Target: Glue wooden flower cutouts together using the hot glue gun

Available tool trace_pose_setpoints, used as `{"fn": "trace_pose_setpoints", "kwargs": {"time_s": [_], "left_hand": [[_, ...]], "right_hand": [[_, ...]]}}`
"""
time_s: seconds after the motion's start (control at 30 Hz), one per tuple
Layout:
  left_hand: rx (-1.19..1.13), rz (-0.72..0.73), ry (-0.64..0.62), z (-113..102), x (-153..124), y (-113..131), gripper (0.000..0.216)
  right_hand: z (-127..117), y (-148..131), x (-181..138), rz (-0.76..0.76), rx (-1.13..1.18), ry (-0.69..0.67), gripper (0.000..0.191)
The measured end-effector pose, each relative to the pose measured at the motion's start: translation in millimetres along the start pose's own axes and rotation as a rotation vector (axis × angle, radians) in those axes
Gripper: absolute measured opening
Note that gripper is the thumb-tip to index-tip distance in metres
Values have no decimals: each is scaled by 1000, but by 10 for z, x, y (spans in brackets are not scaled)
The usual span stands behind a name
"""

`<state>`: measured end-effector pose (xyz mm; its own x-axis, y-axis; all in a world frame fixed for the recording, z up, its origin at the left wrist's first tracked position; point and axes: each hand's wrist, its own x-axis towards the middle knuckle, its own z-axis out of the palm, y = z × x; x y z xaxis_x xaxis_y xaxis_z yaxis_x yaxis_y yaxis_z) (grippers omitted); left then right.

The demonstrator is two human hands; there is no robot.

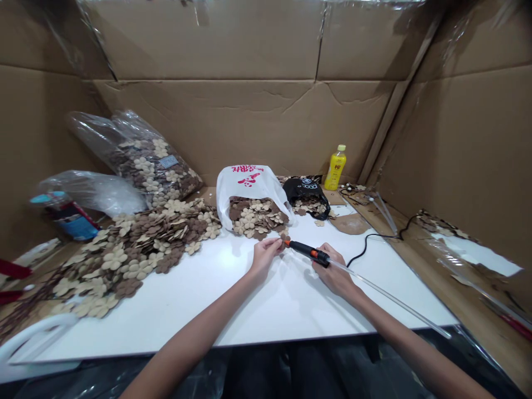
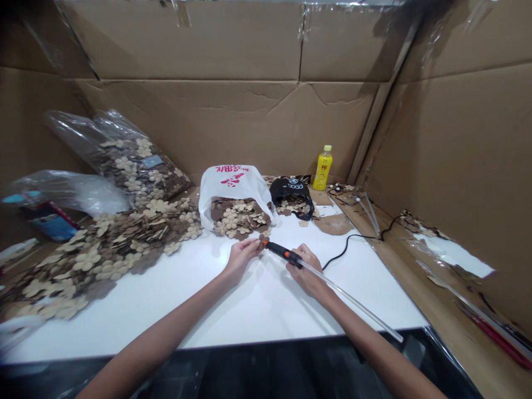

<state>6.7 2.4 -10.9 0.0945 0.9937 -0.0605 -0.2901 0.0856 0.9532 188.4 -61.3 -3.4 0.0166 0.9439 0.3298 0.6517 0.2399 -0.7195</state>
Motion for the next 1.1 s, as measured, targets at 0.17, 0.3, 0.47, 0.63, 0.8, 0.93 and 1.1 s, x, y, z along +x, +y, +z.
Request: {"fn": "trace_pose_setpoints", "kwargs": {"time_s": [0.17, 0.3, 0.47, 0.63, 0.8, 0.93, 1.1], "left_hand": [[25, 24, 16, 3, -13, 20, 24], [55, 56, 41, 12, -32, 58, 22], [31, 60, 60, 11, -28, 75, 23], [-50, 35, 106, -16, 11, 40, 26], [-80, 22, 97, -37, 40, 7, 27], [-72, 29, 89, -40, 40, 10, 30], [-70, 24, 87, -37, 24, 32, 29]], "right_hand": [[-11, -7, -4, 7, -6, -1, 11], [2, -11, -7, 19, -6, 14, 12], [-66, 33, -50, -18, 32, 15, 6], [-485, 330, -185, -102, -163, 39, 32], [-1093, 830, -373, -12, -611, 155, 34], [-1369, 1227, -493, 10, -739, 183, 39], [-1418, 1468, -581, 42, -826, 152, 35]]}}
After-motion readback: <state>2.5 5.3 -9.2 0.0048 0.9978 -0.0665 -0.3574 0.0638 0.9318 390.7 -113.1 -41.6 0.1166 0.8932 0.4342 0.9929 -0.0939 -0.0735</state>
